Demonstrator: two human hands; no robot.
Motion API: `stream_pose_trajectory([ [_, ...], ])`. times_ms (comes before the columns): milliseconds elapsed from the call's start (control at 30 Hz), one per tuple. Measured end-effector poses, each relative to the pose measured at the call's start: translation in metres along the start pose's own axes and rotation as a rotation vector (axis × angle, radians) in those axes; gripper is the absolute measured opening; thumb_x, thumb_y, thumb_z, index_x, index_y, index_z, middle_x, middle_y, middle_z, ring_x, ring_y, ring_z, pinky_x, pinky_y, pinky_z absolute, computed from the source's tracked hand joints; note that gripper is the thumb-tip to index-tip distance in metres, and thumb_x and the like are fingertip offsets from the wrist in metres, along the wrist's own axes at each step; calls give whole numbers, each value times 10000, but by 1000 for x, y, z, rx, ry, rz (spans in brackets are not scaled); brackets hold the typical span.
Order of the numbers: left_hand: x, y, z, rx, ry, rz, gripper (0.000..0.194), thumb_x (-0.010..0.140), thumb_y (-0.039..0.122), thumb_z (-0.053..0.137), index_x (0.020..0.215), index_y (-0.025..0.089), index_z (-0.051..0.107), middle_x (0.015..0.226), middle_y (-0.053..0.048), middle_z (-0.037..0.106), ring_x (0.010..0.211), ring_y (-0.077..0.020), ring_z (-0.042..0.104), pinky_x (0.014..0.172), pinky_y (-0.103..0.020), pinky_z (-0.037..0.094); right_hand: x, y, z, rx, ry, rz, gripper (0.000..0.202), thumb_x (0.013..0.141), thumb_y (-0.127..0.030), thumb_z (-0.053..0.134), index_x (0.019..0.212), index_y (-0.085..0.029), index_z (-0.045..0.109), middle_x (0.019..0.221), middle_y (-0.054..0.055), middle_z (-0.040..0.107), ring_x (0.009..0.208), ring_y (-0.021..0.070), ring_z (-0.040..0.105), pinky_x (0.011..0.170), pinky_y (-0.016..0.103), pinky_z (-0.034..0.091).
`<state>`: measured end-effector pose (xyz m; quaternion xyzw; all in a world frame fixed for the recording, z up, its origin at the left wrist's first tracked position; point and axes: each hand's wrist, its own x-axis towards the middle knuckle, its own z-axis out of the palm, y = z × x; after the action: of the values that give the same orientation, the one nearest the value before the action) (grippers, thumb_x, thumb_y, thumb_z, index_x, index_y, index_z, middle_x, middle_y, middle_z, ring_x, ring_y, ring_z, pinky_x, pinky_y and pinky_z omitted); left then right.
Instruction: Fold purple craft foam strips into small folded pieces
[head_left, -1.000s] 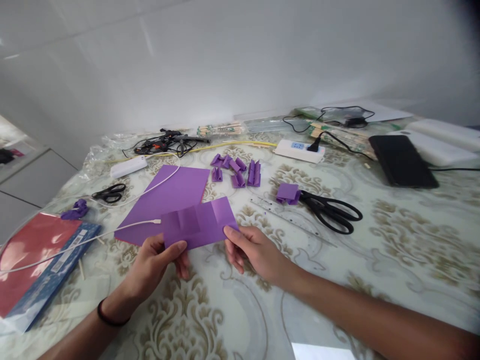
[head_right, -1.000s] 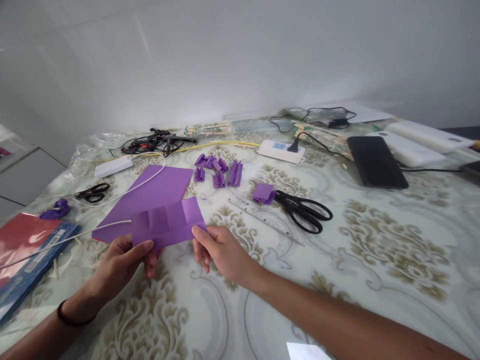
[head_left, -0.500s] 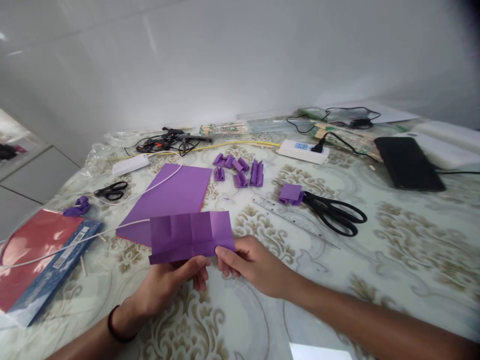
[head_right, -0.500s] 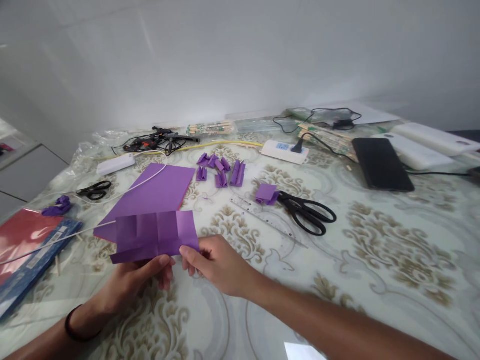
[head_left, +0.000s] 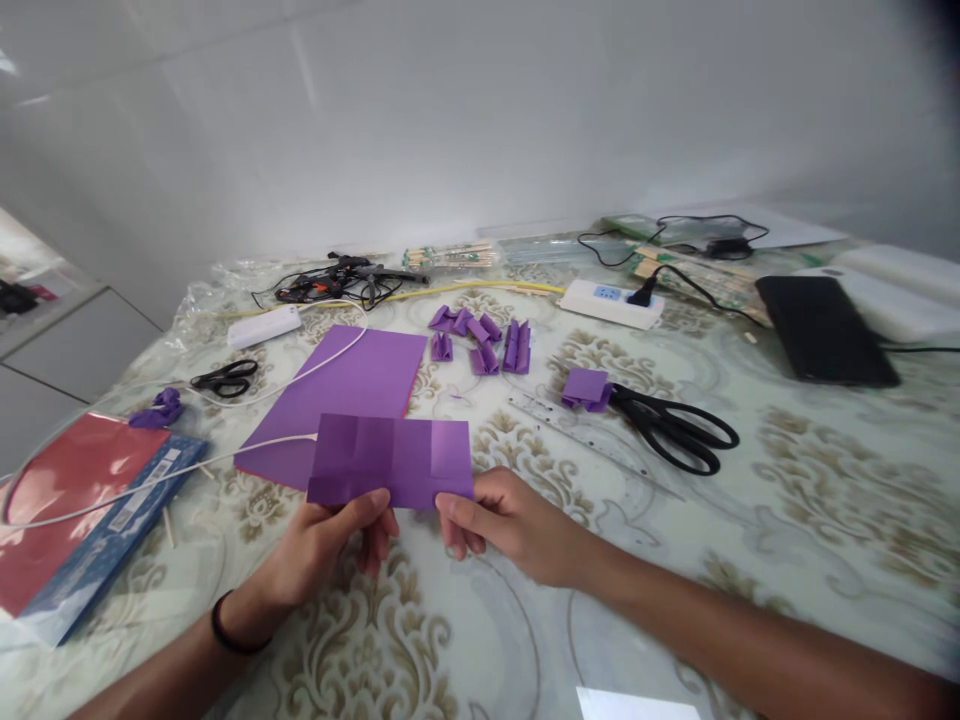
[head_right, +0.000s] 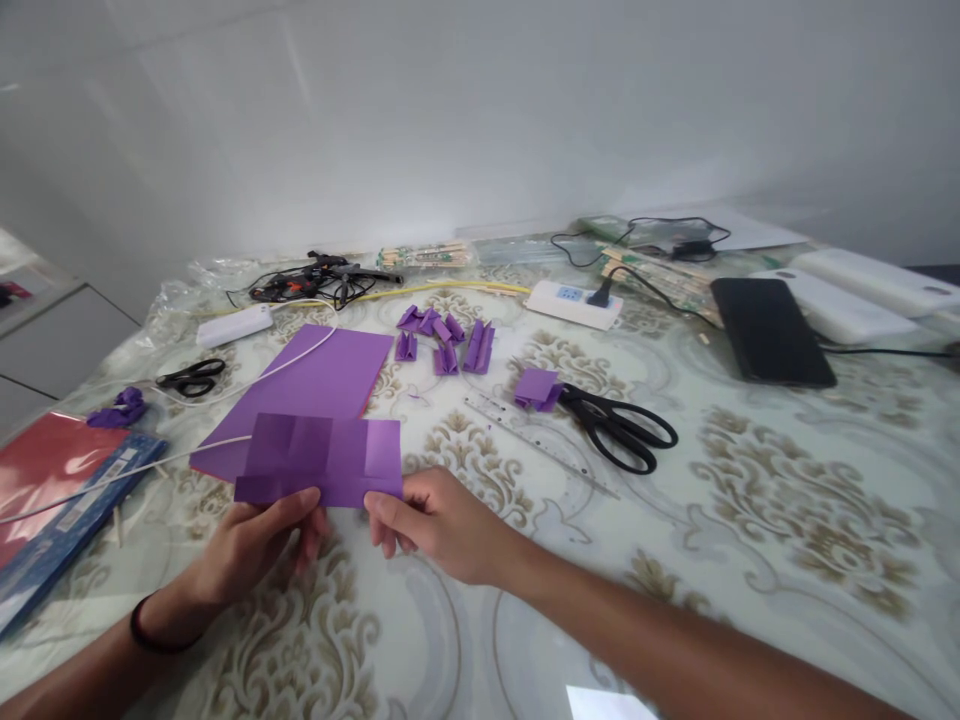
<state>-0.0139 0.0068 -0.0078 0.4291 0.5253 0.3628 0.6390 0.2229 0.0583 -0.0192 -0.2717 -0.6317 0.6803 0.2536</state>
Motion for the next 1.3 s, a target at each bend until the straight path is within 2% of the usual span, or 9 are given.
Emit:
stream_pose_trajectory([
  [133, 6, 8, -7, -33, 14, 61, 430, 880, 499, 706, 661, 131, 752, 508, -37, 660, 404, -131, 579, 432, -234, 463, 2, 0, -4, 52, 16, -11, 553, 954, -621, 573, 709, -140, 695, 619, 48, 662, 554, 116, 514, 553, 243, 410],
  [400, 14, 18, -22, -63, 157, 150, 451, 827, 512, 759, 609, 118, 748, 459, -41, 649, 355, -114, 551, 374, -202, 429, 6, 9, -12, 125, 53, -40, 518, 958, -570, 595, 681, -142, 689, 592, 34, 660, 491, 98, 528, 503, 230, 414],
  [633, 8, 8, -7, -24, 90, 204, 460, 895, 548, 689, 782, 115, 797, 609, -65, 726, 444, -148, 628, 445, -241, 495, 5, 11, -10, 200, 106, -49, 495, 889, -616, 668, 818, -130, 727, 645, 17, 644, 493, 94, 513, 481, 232, 422],
  [733, 2, 1, 4, 29, 48, 178, 430, 918, 531, 670, 852, 129, 811, 611, -58, 722, 482, -156, 634, 488, -249, 511, 1, 5, -7, 128, 117, -4, 490, 865, -635, 676, 821, -149, 709, 663, 10, 634, 531, 103, 516, 503, 234, 426],
  [867, -4, -3, 13, 154, -17, 121, 435, 931, 526, 659, 799, 141, 811, 632, -70, 735, 514, -163, 635, 524, -255, 502, -5, -1, -2, -122, 139, 37, 453, 914, -579, 622, 689, -188, 664, 646, 6, 633, 598, 135, 563, 579, 258, 456],
  [933, -5, -3, 14, 208, -41, 109, 432, 934, 520, 662, 762, 149, 801, 611, -68, 726, 531, -164, 630, 542, -253, 493, -6, -1, 0, -168, 114, 7, 403, 927, -536, 614, 716, -199, 680, 683, 12, 661, 663, 159, 614, 633, 275, 487],
  [1067, -6, 0, 15, 275, -94, 107, 461, 955, 521, 632, 711, 156, 771, 592, -72, 715, 539, -164, 611, 556, -260, 481, -6, 1, 1, -151, 42, -46, 283, 937, -462, 619, 861, -212, 726, 761, 11, 694, 723, 170, 647, 668, 278, 520],
  [1167, -6, 1, 13, 310, -108, 117, 494, 962, 517, 621, 651, 154, 743, 581, -78, 709, 534, -163, 612, 556, -262, 472, -6, 0, 1, -124, 39, -31, 290, 933, -459, 631, 826, -206, 723, 765, 17, 702, 739, 172, 656, 680, 278, 530],
  [1300, -5, 3, 9, 233, -27, 105, 450, 909, 527, 684, 666, 151, 725, 546, -49, 678, 468, -136, 574, 484, -235, 430, -4, -3, -2, 24, 89, 7, 332, 902, -474, 659, 762, -178, 709, 680, 14, 664, 651, 147, 625, 618, 256, 502],
])
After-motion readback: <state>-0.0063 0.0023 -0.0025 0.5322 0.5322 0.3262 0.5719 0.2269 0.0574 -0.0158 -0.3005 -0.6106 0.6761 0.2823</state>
